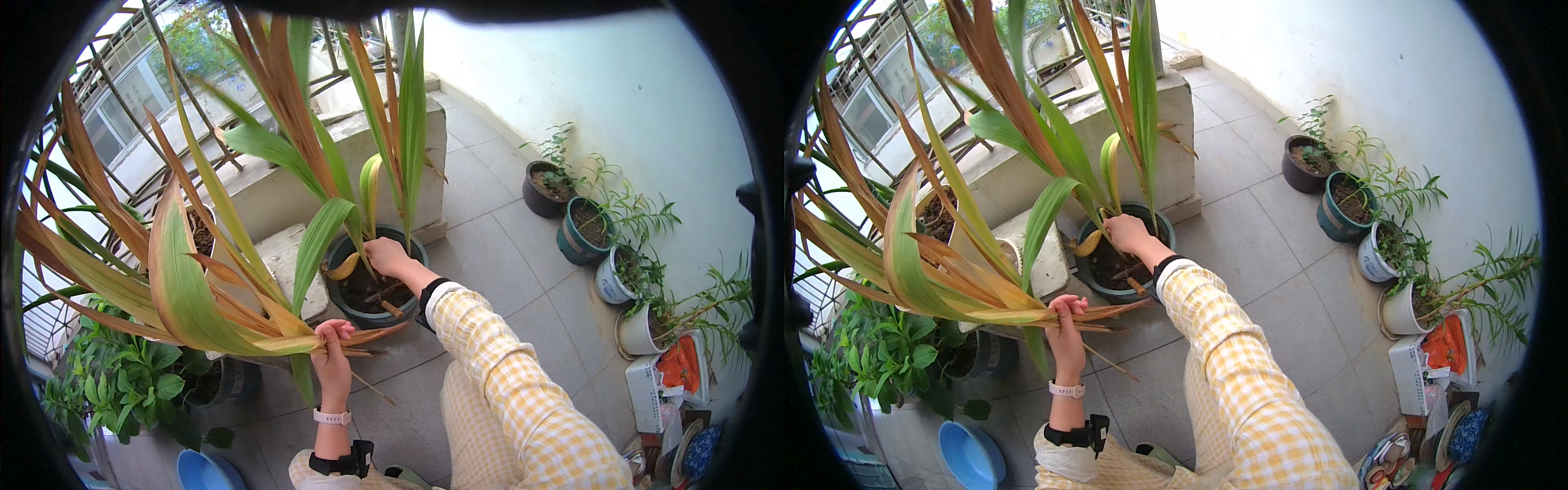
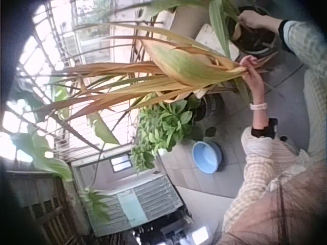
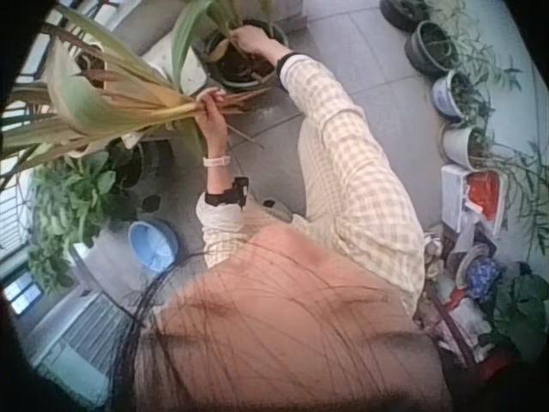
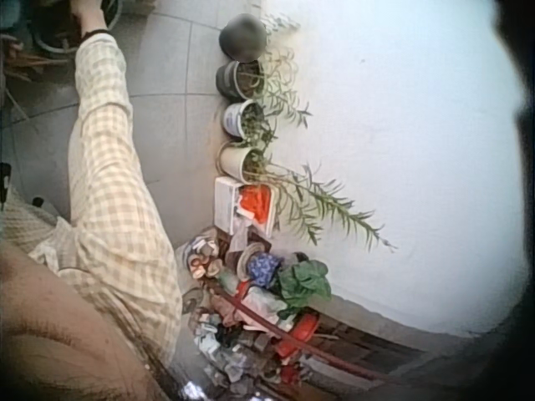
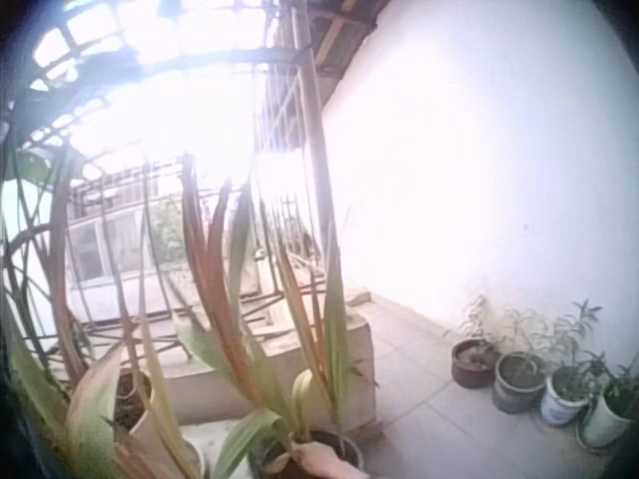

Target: The person sits on a tiled balcony and removes dried leaves from a potted plant, then disposes of them. They inspect the soil of a Monstera plant and later loosen the soil around another potted plant using their fingers.

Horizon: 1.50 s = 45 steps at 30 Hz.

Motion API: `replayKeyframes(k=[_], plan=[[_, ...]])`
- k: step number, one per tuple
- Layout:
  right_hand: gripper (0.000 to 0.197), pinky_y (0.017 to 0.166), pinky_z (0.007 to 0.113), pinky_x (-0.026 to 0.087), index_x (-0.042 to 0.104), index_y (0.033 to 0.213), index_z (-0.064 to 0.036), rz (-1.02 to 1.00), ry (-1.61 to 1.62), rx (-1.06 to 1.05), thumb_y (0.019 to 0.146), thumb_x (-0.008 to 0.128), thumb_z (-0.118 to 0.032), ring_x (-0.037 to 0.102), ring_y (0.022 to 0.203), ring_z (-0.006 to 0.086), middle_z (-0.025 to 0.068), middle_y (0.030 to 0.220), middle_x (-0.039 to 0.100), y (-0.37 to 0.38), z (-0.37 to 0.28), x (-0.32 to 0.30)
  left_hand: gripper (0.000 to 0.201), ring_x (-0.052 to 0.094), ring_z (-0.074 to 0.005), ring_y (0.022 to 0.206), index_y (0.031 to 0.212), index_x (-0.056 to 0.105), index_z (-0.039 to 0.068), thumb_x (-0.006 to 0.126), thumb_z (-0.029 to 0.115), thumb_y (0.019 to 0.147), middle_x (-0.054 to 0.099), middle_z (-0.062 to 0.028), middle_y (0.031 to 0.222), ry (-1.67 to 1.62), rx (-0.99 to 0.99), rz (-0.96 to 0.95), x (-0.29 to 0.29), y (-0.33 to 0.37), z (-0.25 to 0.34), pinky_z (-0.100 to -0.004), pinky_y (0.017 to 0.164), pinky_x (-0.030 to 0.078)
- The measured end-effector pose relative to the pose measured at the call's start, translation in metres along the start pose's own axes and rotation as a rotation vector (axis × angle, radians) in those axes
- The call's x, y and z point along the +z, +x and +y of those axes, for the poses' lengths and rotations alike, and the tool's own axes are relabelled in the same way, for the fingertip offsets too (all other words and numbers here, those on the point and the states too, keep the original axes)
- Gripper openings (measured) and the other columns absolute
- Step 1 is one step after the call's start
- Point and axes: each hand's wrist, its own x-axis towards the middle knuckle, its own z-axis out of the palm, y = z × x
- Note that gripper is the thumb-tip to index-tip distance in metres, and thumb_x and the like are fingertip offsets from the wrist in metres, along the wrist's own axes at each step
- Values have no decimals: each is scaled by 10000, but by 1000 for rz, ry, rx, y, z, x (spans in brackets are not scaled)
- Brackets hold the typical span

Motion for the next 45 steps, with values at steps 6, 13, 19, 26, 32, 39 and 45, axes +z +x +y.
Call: replayKeyframes(k=[6, 13, 19, 26, 32, 39, 45], plan=[[196, 636, 435, 483, 595, 884, -75, -6, -170, -4, 849, 435, -184, 618, 736, 335, 163, 750, 624, -9, 7, 5, 298, 522, -108, 739, 890, 523, 11, 380, 263, 962, 517, -34, 748, 14, -3, -3, 10, -3, 0, -259, 752, 443], [208, 645, 425, 497, 634, 903, -93, -112, -241, 20, 800, 459, -141, 626, 749, 330, 162, 758, 632, -19, 20, 23, 288, 525, -104, 735, 887, 521, 11, 383, 252, 962, 518, -32, 741, 15, -11, -14, 9, -7, 0, -256, 746, 446], [188, 678, 389, 506, 677, 823, -69, -151, -249, 133, 779, 500, -114, 637, 791, 287, 127, 807, 654, -22, 22, 35, 296, 521, -97, 740, 877, 522, 10, 386, 259, 961, 528, -32, 750, 34, -3, -20, 9, -9, 3, -248, 743, 440], [212, 675, 413, 498, 666, 888, -98, 92, -4, 149, 784, 482, -99, 622, 785, 319, 135, 824, 647, -24, 28, 37, 299, 504, -118, 745, 888, 490, 21, 374, 288, 958, 470, -27, 725, 70, -39, -34, 4, -11, 2, -353, 888, 438], [185, 644, 470, 461, 561, 912, -8, 651, 346, 321, 827, 478, -150, 585, 725, 399, 207, 729, 607, 30, 22, 19, 287, 505, -111, 749, 886, 494, 23, 376, 274, 960, 477, -24, 739, 30, -51, -40, 6, -13, -10, -316, 844, 438], [283, 586, 407, 446, 577, 731, 25, 521, 520, 234, 805, 589, -248, 591, 650, 345, 174, 641, 597, 33, 22, -12, 282, 508, -99, 752, 886, 503, 18, 373, 256, 965, 497, -23, 766, 11, -93, -33, 5, -15, -16, -243, 764, 432], [315, 544, 364, 437, 591, 718, 25, 283, 662, 210, 800, 605, -279, 590, 607, 318, 170, 627, 590, -23, 3, -8, 275, 510, -102, 749, 881, 507, 14, 375, 241, 965, 500, -23, 757, -11, -73, -28, 4, -12, -12, -246, 754, 435]])
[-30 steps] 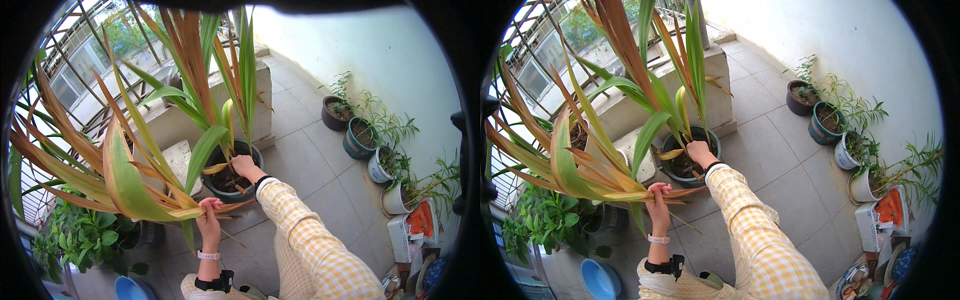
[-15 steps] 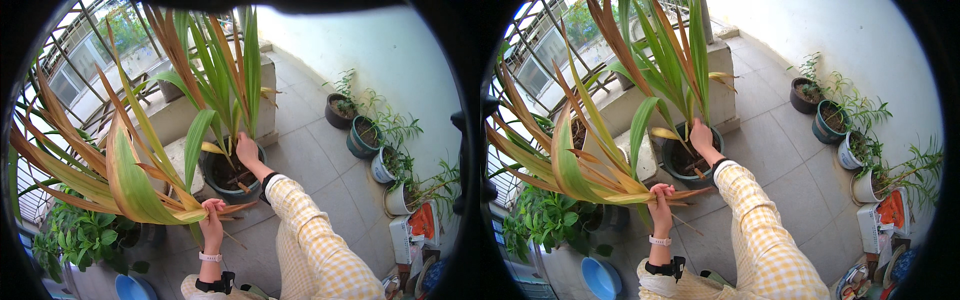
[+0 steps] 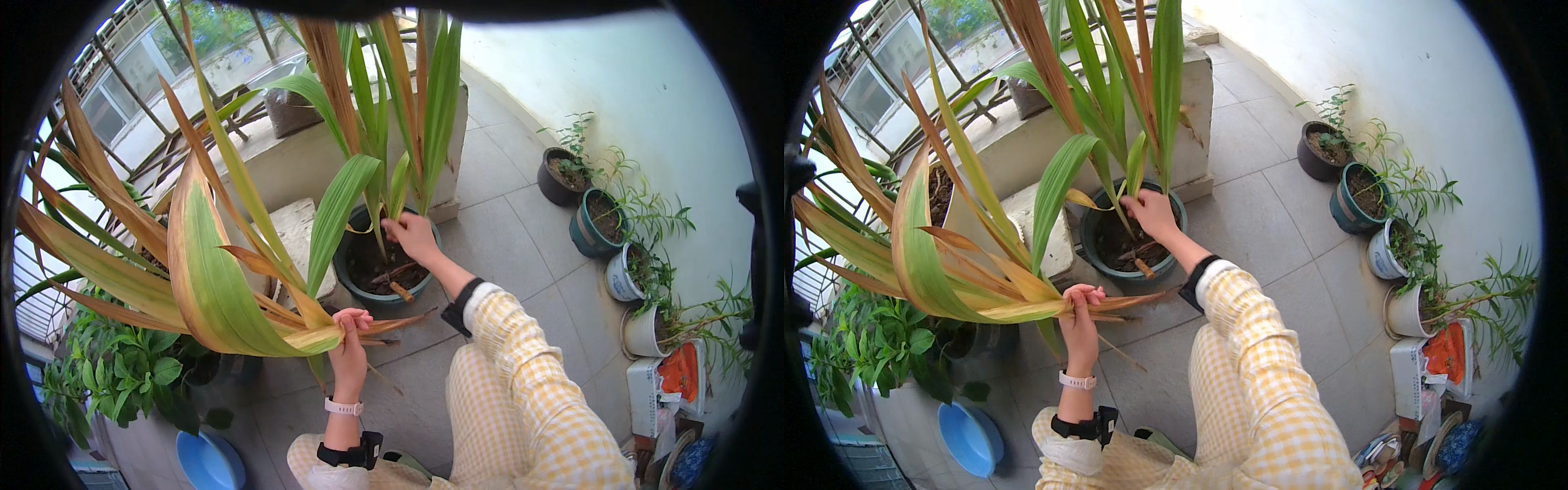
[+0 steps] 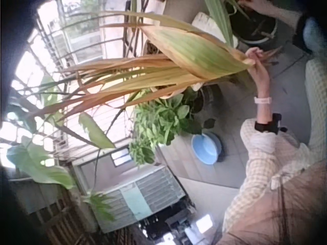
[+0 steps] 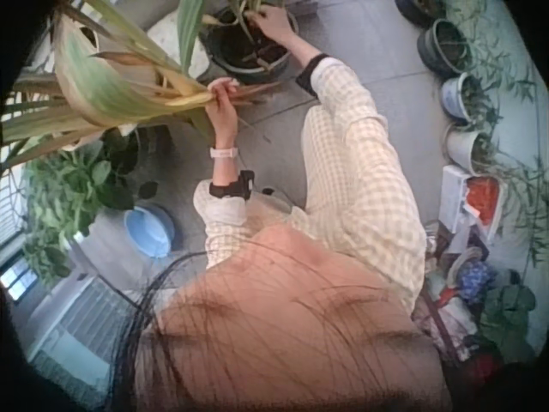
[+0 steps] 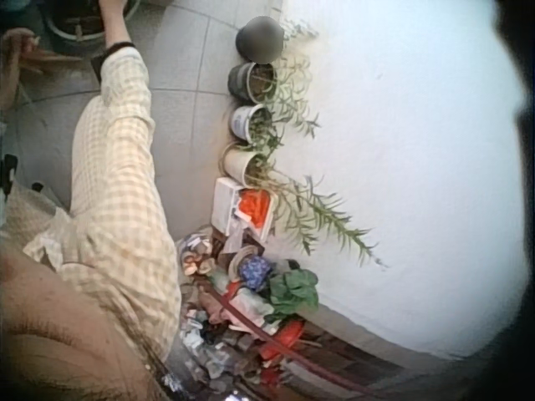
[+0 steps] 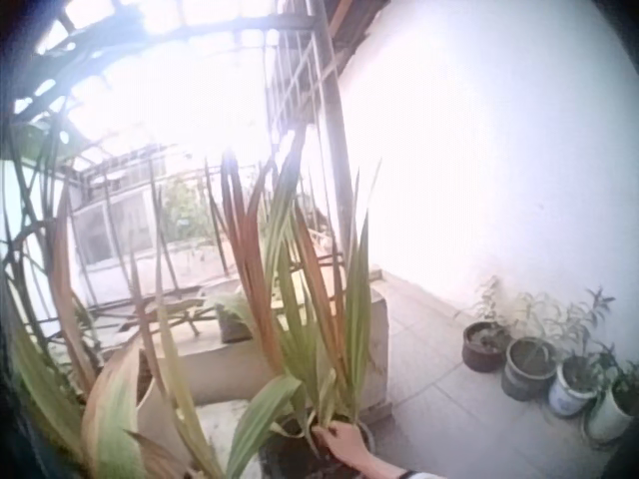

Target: The person sits on a tiled balcony and removes dried leaves from a potted plant, then disposes of them. They inspect the soil of a Monstera plant and later loosen the soil around another potted plant using their fingers.

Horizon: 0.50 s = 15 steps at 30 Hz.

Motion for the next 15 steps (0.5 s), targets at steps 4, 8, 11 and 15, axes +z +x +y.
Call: replayKeyframes(k=[4, 8, 11, 15], plan=[[234, 586, 369, 451, 605, 815, 10, -291, -278, -221, 799, 621, -223, 604, 658, 310, 167, 686, 604, -47, 14, -26, 270, 512, -106, 743, 879, 512, 6, 383, 227, 964, 501, -23, 747, -25, 13, 6, 1, 1, 0, -248, 744, 439], [171, 633, 383, 463, 610, 888, -16, -319, -331, -263, 786, 633, -152, 606, 742, 317, 171, 791, 617, -85, 34, -51, 268, 510, -111, 736, 880, 511, 3, 392, 229, 960, 489, -22, 738, -1, 4, 26, 3, 1, -1, -271, 767, 446], [149, 659, 357, 474, 610, 912, -52, -322, -254, -242, 790, 644, -132, 608, 809, 280, 121, 878, 638, -94, 48, -63, 289, 492, -107, 725, 888, 503, 16, 392, 274, 955, 458, -18, 727, -13, -1, 38, 5, 0, -3, -312, 824, 456], [143, 672, 348, 486, 613, 945, -86, -467, -502, -389, 835, 577, -170, 618, 801, 274, 108, 879, 640, -88, 55, -60, 287, 465, -96, 689, 886, 512, 12, 396, 266, 955, 441, -12, 716, -12, -4, 65, 7, 0, -8, -315, 813, 469]])
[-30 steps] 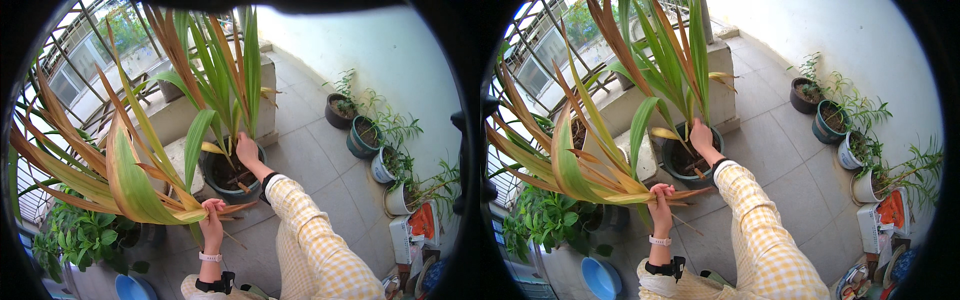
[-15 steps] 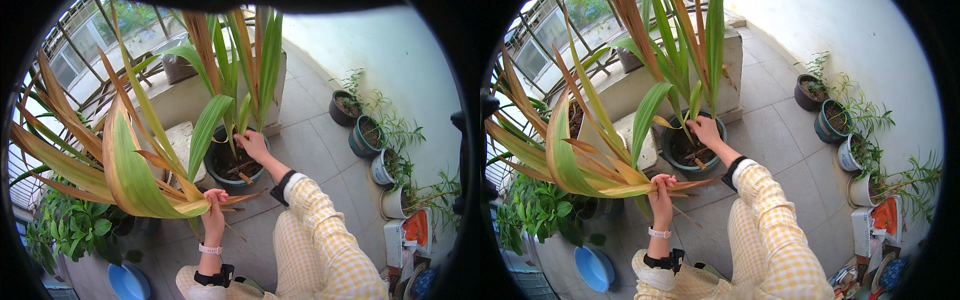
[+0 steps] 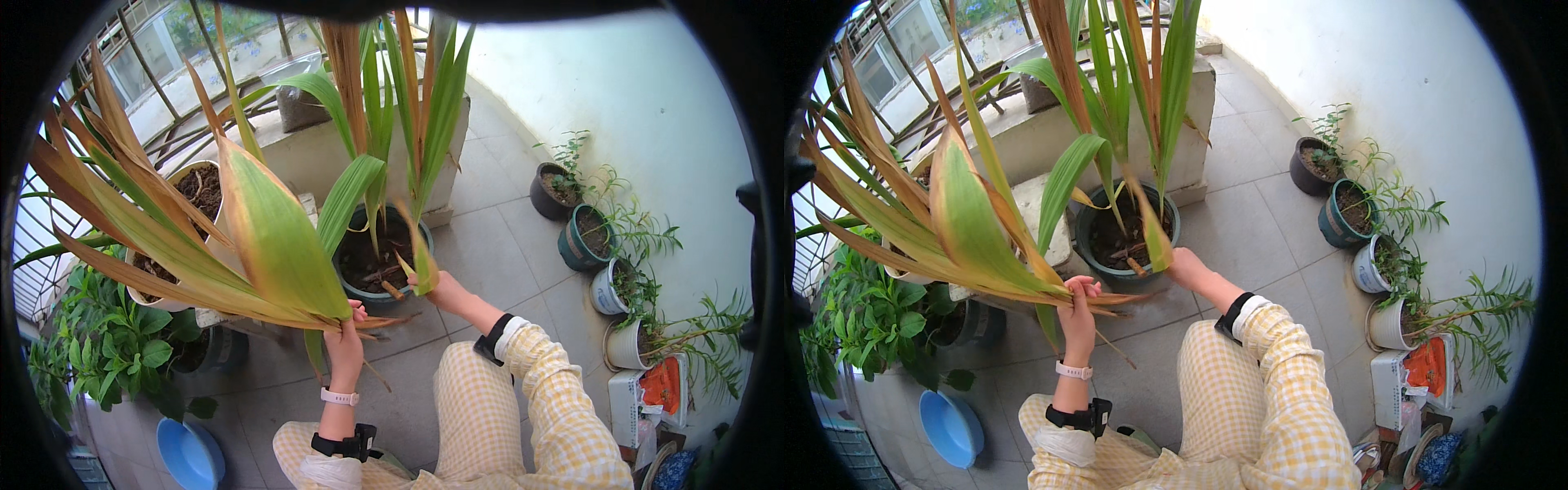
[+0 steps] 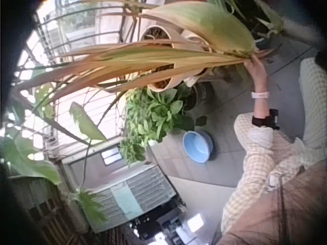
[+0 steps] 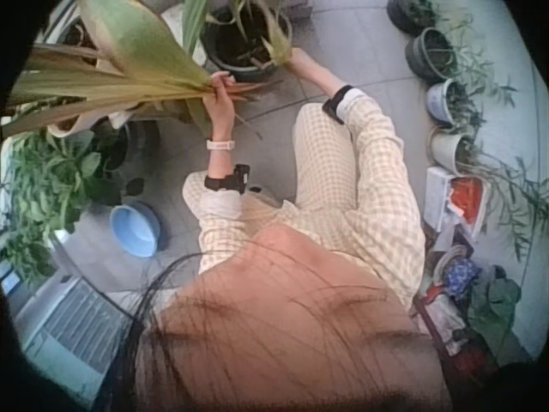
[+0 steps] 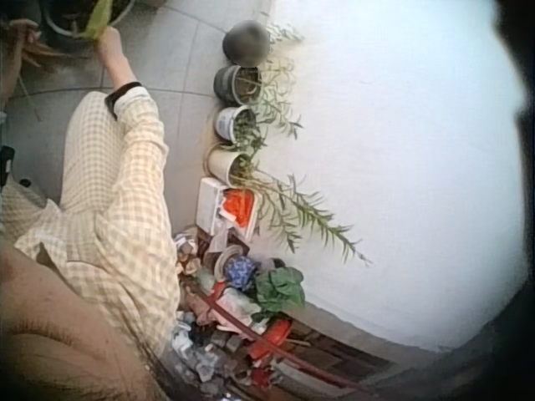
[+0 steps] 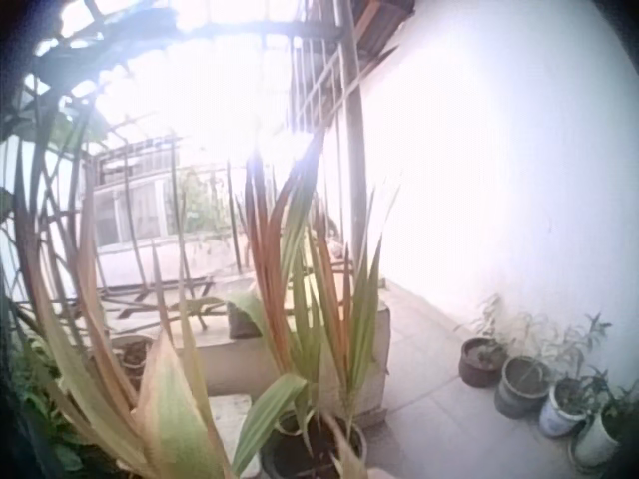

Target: The person sits on a tiled balcony and removes dried leaves from a potted plant, then disposes of them. They inspect the soil of a Monstera plant and later loosen the soil around another potted plant using their fingers.

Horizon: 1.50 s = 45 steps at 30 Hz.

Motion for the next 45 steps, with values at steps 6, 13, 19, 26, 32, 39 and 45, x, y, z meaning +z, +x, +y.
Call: replayKeyframes(k=[6, 13, 19, 26, 32, 39, 45], plan=[[155, 579, 380, 488, 561, 921, -94, -313, -157, -340, 778, 541, -152, 606, 711, 293, 123, 756, 601, -7, -58, 6, 284, 448, -92, 670, 892, 518, 9, 398, 257, 957, 415, -6, 703, -29, -85, 60, 3, -4, -9, -323, 823, 474], [157, 543, 319, 497, 529, 837, -42, 131, -278, -323, 693, 570, -90, 610, 680, 242, 81, 722, 568, 21, -116, -49, 300, 511, -122, 917, 1091, 507, 2, 420, 252, 951, 532, -46, 1011, -117, -61, -18, 8, -9, -18, -303, 840, 453], [154, 635, 337, 495, 499, 861, -25, 0, 20, -341, 736, 567, -85, 598, 742, 293, 109, 755, 552, 32, -140, -26, 284, 476, -102, 971, 1102, 513, 4, 483, 229, 932, 542, -25, 1058, -123, -169, -93, -1, -19, -21, -246, 838, 382], [174, 646, 364, 479, 571, 966, -29, 17, 428, -121, 802, 548, -78, 592, 727, 330, 156, 846, 608, 27, -114, -5, 266, 525, -194, 1031, 994, 522, 11, 408, 248, 956, 561, -113, 1114, -47, -39, 174, -2, -13, -3, -315, 940, 364], [286, 624, 315, 466, 516, 1048, -9, 693, 218, 343, 805, 599, -135, 583, 672, 208, 118, 797, 596, 59, -35, -41, 262, 548, -171, 876, 935, 457, 26, 354, 264, 967, 568, -90, 909, -48, 167, 203, -9, -1, 31, -390, 961, 383], [330, 804, 312, 421, 545, 1032, -26, 533, 855, 536, 925, 420, -312, 555, 914, 221, 104, 1027, 581, 130, 24, -86, 255, 512, -132, 774, 870, 419, 46, 344, 269, 968, 488, -43, 784, -108, 173, 199, 1, 6, 31, -424, 973, 376], [386, 870, 288, 363, 553, 1085, -57, 167, 1277, 562, 954, 357, -363, 497, 902, 153, 13, 982, 556, 128, 27, -86, 261, 511, -136, 777, 854, 416, 50, 344, 274, 968, 480, -38, 780, -99, 143, 203, 2, 6, 29, -422, 976, 372]])
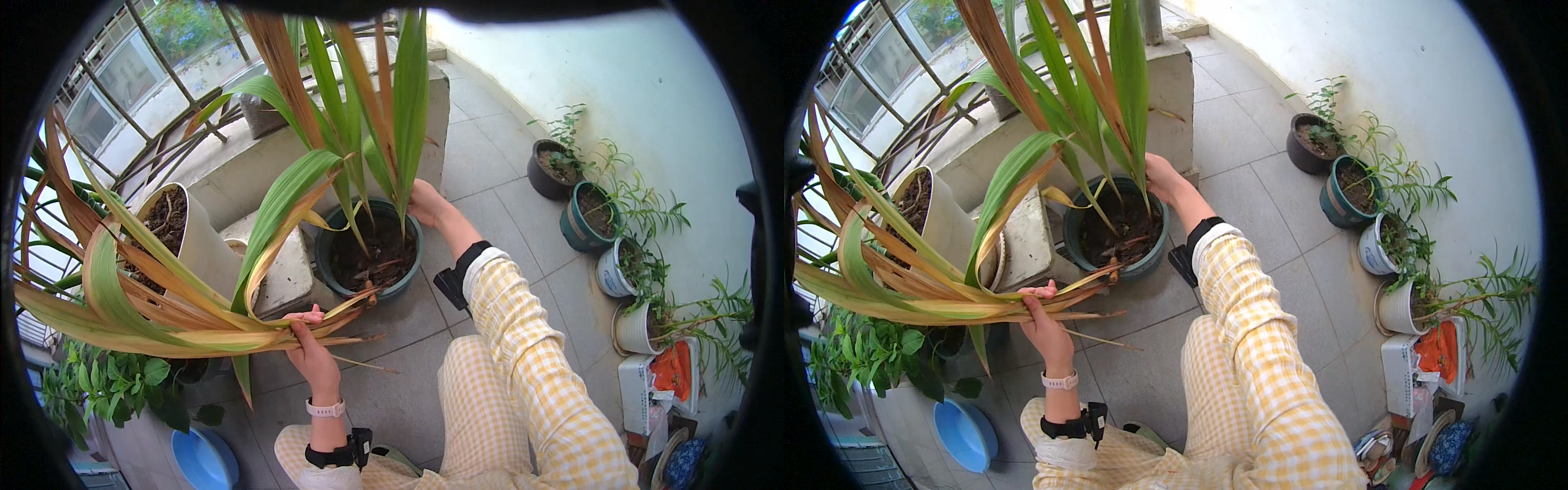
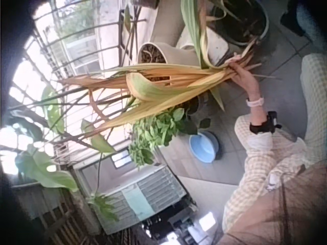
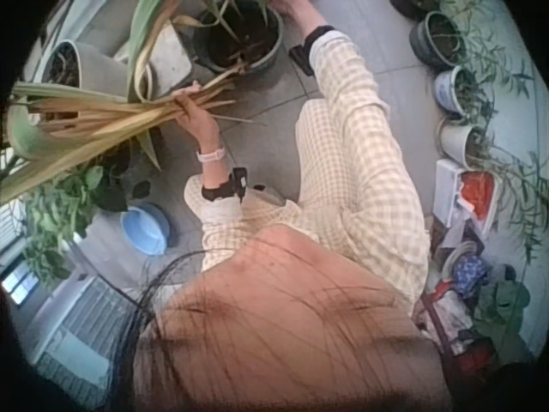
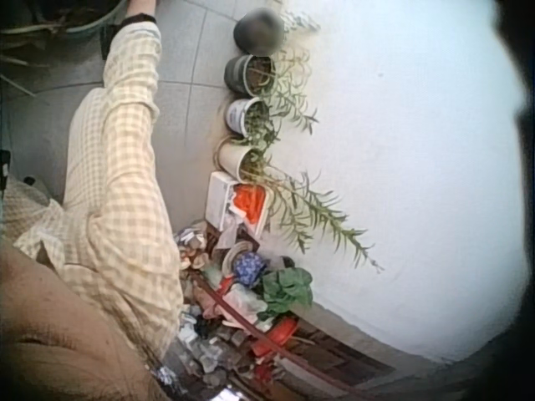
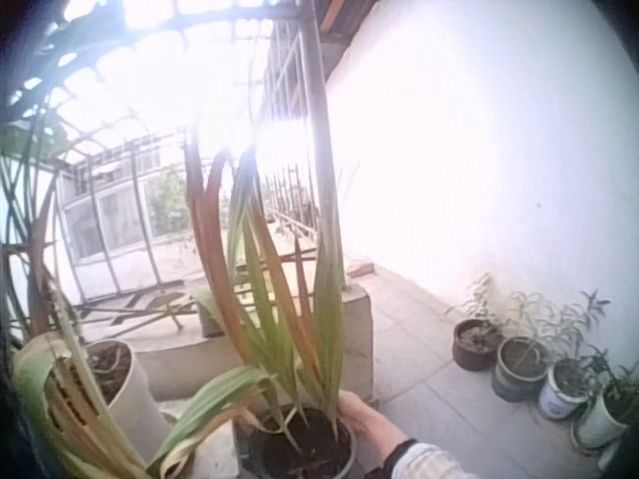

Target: The person sits on a tiled balcony and removes dried leaves from a potted plant, then disposes of them. They inspect the soil of a Monstera plant and later loosen the soil around another potted plant using their fingers.

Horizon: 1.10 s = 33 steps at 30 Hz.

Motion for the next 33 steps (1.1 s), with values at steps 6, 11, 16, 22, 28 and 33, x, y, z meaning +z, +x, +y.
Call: replayKeyframes(k=[6, 11, 16, 22, 28, 33], plan=[[286, 771, 300, 416, 496, 1072, -15, 310, 21, -228, 891, 474, -235, 508, 808, 176, 64, 968, 534, -9, 22, 3, 258, 484, -126, 718, 825, 399, 61, 352, 272, 966, 457, -28, 754, -15, 24, 6, -4, -1, 9, -425, 940, 400], [346, 740, 302, 447, 427, 1072, 43, 623, -460, -553, 779, 561, -83, 510, 817, 196, 124, 921, 512, -44, 22, 48, 218, 442, -118, 653, 851, 395, 73, 399, 264, 954, 414, -16, 699, -57, 77, -5, -9, -13, 32, -363, 788, 443], [622, 751, 347, 456, 414, 1152, 11, 328, -641, -778, 708, 719, -299, 535, 842, 222, 140, 970, 515, -69, -8, 107, 222, 342, -84, 546, 839, 409, 78, 430, 273, 942, 356, 3, 639, -156, 152, -63, -24, -23, 66, -233, 531, 341], [388, 617, 377, 442, 616, 890, -40, 321, -803, -633, 758, 634, -404, 574, 722, 319, 156, 764, 591, -46, -39, 122, 369, 268, -50, 473, 766, 377, 83, 528, 404, 869, 306, 30, 599, -56, 242, -32, -49, -32, 102, -194, 413, 219], [342, 541, 368, 408, 617, 806, -3, 505, -905, -633, 806, 603, -346, 559, 590, 307, 164, 639, 577, -25, -50, 83, 413, 231, -31, 467, 729, 329, 103, 533, 440, 854, 278, 44, 600, 51, 273, 155, -74, -31, 132, -182, 395, 173], [325, 615, 435, 422, 582, 821, 5, 385, -800, -658, 817, 556, -319, 561, 726, 381, 203, 712, 583, -20, -45, 65, 406, 222, -30, 467, 732, 328, 107, 539, 433, 852, 277, 44, 602, 37, 325, 199, -81, -32, 143, -181, 394, 173]])
